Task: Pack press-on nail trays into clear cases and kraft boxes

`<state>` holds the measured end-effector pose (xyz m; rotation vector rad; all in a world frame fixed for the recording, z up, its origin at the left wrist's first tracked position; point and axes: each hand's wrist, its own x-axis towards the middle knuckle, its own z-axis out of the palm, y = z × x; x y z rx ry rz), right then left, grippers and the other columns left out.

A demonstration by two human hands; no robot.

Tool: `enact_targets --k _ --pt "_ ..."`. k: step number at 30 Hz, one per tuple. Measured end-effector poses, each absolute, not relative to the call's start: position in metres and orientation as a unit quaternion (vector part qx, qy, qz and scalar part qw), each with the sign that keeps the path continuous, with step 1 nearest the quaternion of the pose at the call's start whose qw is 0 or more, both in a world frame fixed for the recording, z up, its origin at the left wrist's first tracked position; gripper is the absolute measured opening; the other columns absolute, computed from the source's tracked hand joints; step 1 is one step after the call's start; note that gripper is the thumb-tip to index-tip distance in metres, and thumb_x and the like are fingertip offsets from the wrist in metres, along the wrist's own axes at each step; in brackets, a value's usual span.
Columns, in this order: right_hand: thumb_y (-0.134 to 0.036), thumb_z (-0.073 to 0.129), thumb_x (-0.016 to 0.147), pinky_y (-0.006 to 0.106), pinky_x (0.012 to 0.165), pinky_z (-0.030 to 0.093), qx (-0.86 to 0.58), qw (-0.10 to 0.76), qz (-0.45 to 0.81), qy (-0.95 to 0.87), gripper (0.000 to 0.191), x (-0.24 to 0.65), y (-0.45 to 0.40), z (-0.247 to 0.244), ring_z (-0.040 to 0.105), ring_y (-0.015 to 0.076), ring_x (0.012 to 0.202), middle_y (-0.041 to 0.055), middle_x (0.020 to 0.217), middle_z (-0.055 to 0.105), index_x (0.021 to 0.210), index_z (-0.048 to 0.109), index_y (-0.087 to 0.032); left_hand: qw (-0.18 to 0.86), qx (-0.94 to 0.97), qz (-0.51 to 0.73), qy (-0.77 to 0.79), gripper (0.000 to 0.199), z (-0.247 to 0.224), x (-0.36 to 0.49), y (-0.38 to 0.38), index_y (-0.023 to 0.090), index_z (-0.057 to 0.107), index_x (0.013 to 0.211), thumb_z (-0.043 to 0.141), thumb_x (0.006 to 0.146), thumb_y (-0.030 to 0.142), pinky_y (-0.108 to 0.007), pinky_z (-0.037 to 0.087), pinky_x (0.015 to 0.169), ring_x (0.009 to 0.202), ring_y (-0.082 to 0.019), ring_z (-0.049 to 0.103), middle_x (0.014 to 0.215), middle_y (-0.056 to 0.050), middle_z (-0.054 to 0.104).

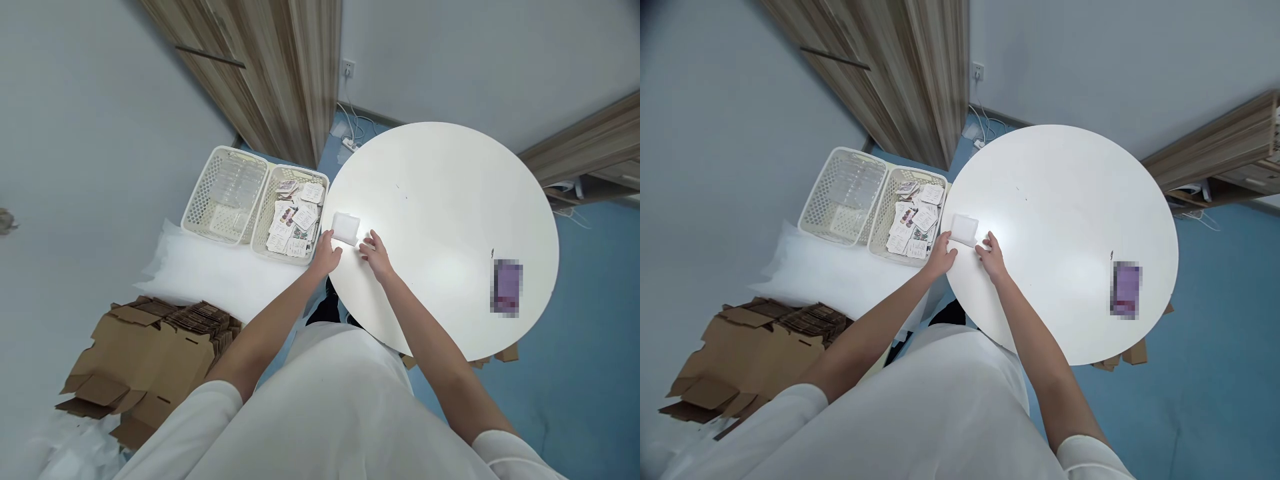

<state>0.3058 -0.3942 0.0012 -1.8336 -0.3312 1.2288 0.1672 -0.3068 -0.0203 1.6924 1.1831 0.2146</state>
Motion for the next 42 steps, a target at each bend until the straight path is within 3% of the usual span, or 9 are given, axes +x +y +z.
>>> enact_targets --k 9,20,28,35,42 --pt "-0.039 0.054 0.068 0.029 0.069 0.045 -0.741 0.427 0.494 -0.156 0.058 0.316 -0.471 0.034 0.058 0.0147 0.078 0.006 0.116 0.049 0.124 0.04 -0.029 0.5 0.711 0.048 0.492 0.047 0.015 0.147 -0.347 0.017 0.038 0.124 0.046 0.078 0.027 -0.031 0.042 0.087 0.106 -0.02 0.048 0.127 -0.01 0.042" --pt "-0.041 0.054 0.069 0.032 0.072 0.043 -0.685 0.376 0.557 -0.282 0.042 0.326 -0.532 0.061 0.057 0.0156 0.08 0.0043 0.102 0.056 0.108 0.053 -0.024 0.483 0.734 0.065 0.474 0.047 0.061 0.115 -0.418 0.017 0.046 0.118 0.049 0.076 0.037 -0.03 0.044 0.081 0.097 -0.02 0.054 0.117 -0.01 0.053" --pt "-0.04 0.056 0.068 0.031 0.069 0.043 -0.644 0.312 0.59 -0.373 0.038 0.284 -0.51 0.056 0.057 0.0152 0.076 0.0045 0.096 0.058 0.101 0.056 -0.022 0.44 0.722 0.095 0.526 0.048 0.062 0.058 -0.454 0.017 0.046 0.119 0.047 0.076 0.038 -0.031 0.045 0.08 0.098 -0.022 0.054 0.119 -0.01 0.052" --pt "-0.04 0.054 0.069 0.03 0.069 0.044 -0.603 0.293 0.555 -0.492 0.036 0.225 -0.474 0.062 0.056 0.0147 0.075 0.004 0.092 0.059 0.099 0.058 -0.021 0.356 0.683 0.151 0.62 0.055 0.071 -0.017 -0.454 0.02 0.027 0.13 0.044 0.079 0.035 -0.029 0.045 0.078 0.09 -0.017 0.058 0.115 -0.008 0.054" --pt "-0.038 0.051 0.072 0.031 0.069 0.045 -0.564 0.216 0.523 -0.601 0.037 0.141 -0.431 0.055 0.056 0.0176 0.082 0.0057 0.097 0.06 0.105 0.055 -0.021 0.24 0.649 0.157 0.704 0.045 0.075 -0.112 -0.447 0.018 0.042 0.12 0.048 0.078 0.035 -0.033 0.039 0.086 0.104 -0.023 0.052 0.117 -0.009 0.054"
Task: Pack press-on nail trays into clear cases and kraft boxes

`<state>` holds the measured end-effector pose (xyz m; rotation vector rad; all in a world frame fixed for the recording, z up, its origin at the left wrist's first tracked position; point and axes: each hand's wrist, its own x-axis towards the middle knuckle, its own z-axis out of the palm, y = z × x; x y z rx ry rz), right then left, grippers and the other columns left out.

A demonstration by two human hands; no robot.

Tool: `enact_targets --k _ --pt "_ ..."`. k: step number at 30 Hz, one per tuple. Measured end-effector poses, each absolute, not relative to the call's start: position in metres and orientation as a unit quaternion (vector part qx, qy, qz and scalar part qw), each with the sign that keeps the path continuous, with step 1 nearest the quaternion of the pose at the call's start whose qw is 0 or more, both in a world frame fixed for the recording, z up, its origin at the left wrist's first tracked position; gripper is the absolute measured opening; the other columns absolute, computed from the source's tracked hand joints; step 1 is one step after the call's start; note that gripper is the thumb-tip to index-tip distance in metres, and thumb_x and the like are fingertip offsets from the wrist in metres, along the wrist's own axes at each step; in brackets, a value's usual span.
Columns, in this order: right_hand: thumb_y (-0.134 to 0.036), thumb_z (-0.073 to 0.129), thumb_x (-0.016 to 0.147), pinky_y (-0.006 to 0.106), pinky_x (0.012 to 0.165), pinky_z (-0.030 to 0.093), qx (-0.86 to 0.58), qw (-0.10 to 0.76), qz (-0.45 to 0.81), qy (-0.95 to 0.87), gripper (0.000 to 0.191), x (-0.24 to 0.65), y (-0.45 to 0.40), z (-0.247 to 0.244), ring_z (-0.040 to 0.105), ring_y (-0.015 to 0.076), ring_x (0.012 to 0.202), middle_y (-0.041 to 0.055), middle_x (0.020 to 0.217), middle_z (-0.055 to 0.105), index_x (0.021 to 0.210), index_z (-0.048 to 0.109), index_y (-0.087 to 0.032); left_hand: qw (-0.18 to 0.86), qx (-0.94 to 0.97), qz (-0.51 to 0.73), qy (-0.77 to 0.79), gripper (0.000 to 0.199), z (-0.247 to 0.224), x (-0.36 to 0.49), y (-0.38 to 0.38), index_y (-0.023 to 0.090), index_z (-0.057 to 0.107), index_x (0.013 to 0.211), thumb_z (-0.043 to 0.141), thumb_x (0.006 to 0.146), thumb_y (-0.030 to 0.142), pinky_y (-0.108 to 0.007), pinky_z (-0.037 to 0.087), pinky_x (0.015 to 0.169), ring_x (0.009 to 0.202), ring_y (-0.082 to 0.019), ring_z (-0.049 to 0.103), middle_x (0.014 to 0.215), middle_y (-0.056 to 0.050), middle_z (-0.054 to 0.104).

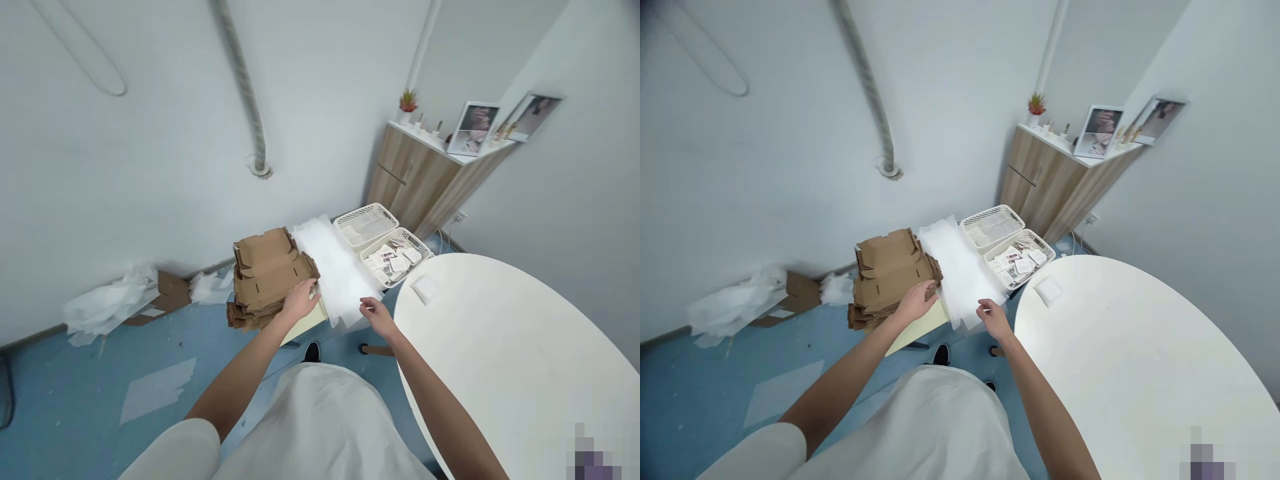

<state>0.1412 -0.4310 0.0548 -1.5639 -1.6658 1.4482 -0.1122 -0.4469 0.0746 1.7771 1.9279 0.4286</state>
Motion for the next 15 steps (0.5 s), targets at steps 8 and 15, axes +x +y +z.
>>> enact_targets --k 8,15 --pt "-0.024 0.055 0.072 0.031 0.074 0.043 -0.538 0.141 0.396 -0.73 0.037 0.029 -0.386 0.054 0.058 0.0171 0.08 0.0055 0.1 0.06 0.109 0.053 -0.023 0.213 0.623 0.074 0.749 0.057 0.055 -0.197 -0.446 0.016 0.048 0.113 0.057 0.068 0.049 -0.036 0.038 0.084 0.105 -0.03 0.049 0.113 -0.012 0.055" --pt "-0.024 0.056 0.071 0.032 0.071 0.04 -0.548 0.066 0.246 -0.797 0.04 -0.041 -0.35 0.047 0.054 0.0226 0.086 0.0103 0.099 0.055 0.111 0.048 -0.019 0.25 0.631 0.039 0.733 0.048 0.043 -0.209 -0.453 0.018 0.052 0.105 0.062 0.066 0.043 -0.035 0.041 0.078 0.095 -0.028 0.055 0.103 -0.011 0.058"
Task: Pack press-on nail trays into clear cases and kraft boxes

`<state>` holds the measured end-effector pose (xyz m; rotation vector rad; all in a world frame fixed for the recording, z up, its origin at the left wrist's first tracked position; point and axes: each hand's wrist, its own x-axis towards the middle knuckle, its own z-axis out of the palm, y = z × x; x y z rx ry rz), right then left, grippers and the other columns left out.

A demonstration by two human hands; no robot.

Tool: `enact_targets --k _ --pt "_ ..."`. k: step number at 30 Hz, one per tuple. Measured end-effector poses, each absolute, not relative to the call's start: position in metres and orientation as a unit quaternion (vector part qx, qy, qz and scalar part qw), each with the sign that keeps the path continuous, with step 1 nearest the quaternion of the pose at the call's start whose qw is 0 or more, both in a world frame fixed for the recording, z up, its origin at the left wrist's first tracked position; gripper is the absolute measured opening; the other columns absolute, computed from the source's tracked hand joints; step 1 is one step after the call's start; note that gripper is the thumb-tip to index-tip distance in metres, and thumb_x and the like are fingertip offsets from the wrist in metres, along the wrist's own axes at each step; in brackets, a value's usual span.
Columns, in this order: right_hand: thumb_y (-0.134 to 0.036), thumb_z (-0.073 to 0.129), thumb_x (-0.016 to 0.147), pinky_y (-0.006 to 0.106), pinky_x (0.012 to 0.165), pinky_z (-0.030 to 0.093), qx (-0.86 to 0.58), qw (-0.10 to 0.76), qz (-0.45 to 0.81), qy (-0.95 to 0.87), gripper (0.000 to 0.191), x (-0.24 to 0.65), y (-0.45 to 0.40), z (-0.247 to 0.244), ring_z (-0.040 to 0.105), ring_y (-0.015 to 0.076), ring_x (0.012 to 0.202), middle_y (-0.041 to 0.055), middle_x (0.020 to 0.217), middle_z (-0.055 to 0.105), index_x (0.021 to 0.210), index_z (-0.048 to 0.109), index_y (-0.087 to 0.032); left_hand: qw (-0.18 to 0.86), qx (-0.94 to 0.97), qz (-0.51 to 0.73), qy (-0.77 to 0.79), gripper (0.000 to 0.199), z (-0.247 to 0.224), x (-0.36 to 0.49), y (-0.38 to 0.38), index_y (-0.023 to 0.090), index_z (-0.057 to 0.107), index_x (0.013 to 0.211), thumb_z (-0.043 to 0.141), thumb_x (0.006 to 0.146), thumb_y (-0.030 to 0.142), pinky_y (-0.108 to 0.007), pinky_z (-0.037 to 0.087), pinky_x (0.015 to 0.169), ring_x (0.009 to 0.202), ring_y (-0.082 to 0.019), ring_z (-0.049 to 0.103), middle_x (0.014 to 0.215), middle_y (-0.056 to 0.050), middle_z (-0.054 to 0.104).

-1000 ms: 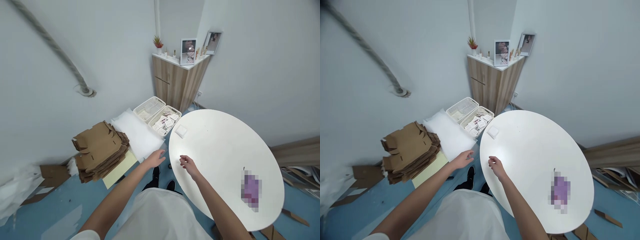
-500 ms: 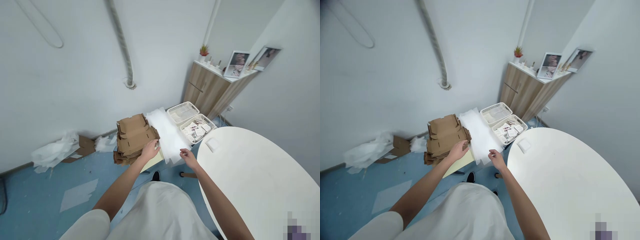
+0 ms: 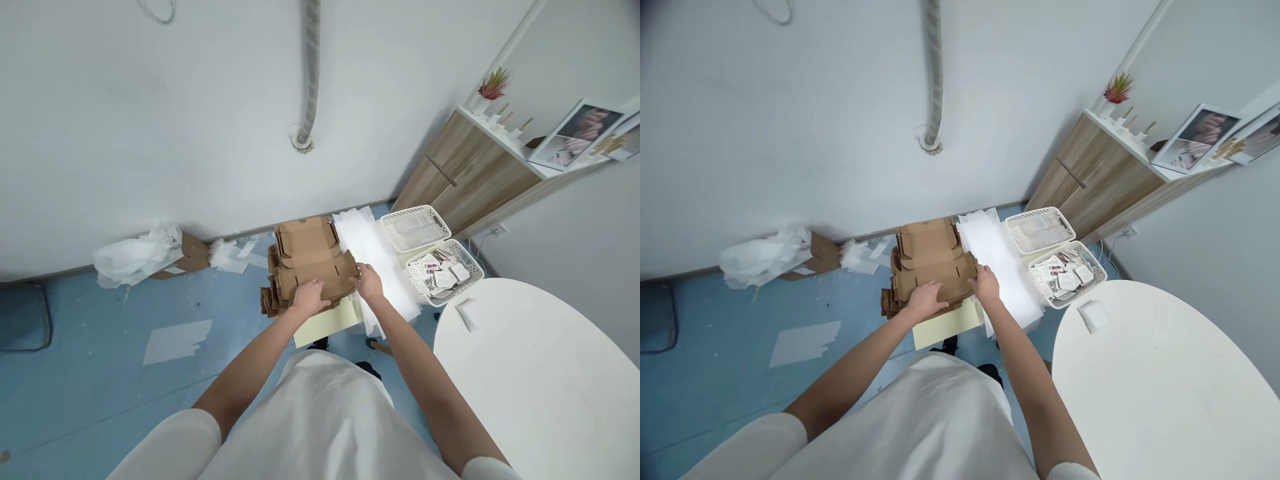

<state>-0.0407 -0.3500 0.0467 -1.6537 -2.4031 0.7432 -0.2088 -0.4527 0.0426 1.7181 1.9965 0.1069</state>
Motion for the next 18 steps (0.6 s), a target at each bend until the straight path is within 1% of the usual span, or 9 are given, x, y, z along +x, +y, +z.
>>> enact_targets --k 4,6,8,10,13,18 --pt "-0.018 0.048 0.074 0.031 0.065 0.037 -0.578 0.023 0.219 -0.786 0.026 -0.054 -0.342 0.04 0.054 0.0234 0.081 0.0108 0.091 0.056 0.1 0.05 -0.019 0.264 0.634 0.043 0.725 0.036 0.041 -0.211 -0.456 0.018 0.053 0.102 0.058 0.072 0.037 -0.035 0.042 0.077 0.093 -0.027 0.056 0.099 -0.011 0.058" --pt "-0.017 0.044 0.076 0.03 0.063 0.035 -0.587 0.024 0.218 -0.78 0.02 -0.055 -0.341 0.04 0.054 0.0223 0.076 0.0095 0.084 0.057 0.094 0.05 -0.02 0.266 0.636 0.047 0.723 0.037 0.041 -0.213 -0.456 0.018 0.053 0.102 0.057 0.072 0.039 -0.035 0.042 0.078 0.093 -0.026 0.055 0.099 -0.01 0.058" --pt "-0.019 0.041 0.077 0.029 0.06 0.034 -0.597 0.035 0.225 -0.77 0.017 -0.056 -0.341 0.041 0.054 0.0211 0.07 0.0075 0.076 0.057 0.092 0.048 -0.02 0.262 0.641 0.049 0.719 0.038 0.041 -0.215 -0.456 0.018 0.054 0.1 0.056 0.072 0.043 -0.034 0.041 0.078 0.093 -0.026 0.055 0.098 -0.01 0.057" --pt "-0.022 0.038 0.078 0.028 0.057 0.033 -0.603 0.052 0.248 -0.756 0.016 -0.055 -0.342 0.045 0.053 0.0199 0.063 0.0049 0.069 0.056 0.092 0.046 -0.02 0.256 0.653 0.051 0.711 0.034 0.042 -0.216 -0.456 0.018 0.056 0.097 0.053 0.074 0.043 -0.034 0.041 0.078 0.093 -0.025 0.055 0.096 -0.01 0.058" --pt "-0.028 0.036 0.079 0.027 0.056 0.034 -0.589 0.102 0.317 -0.736 0.016 -0.052 -0.344 0.052 0.052 0.0181 0.058 0.0011 0.064 0.055 0.093 0.042 -0.022 0.245 0.681 0.072 0.686 0.027 0.044 -0.217 -0.457 0.019 0.058 0.093 0.045 0.081 0.038 -0.034 0.04 0.081 0.092 -0.024 0.054 0.094 -0.009 0.058" --pt "-0.035 0.038 0.078 0.028 0.058 0.038 -0.561 0.181 0.418 -0.691 0.016 -0.045 -0.346 0.065 0.053 0.016 0.058 -0.002 0.063 0.054 0.089 0.04 -0.023 0.221 0.694 0.076 0.681 0.031 0.048 -0.22 -0.461 0.018 0.06 0.088 0.031 0.088 0.03 -0.033 0.039 0.082 0.09 -0.021 0.056 0.089 -0.009 0.061"
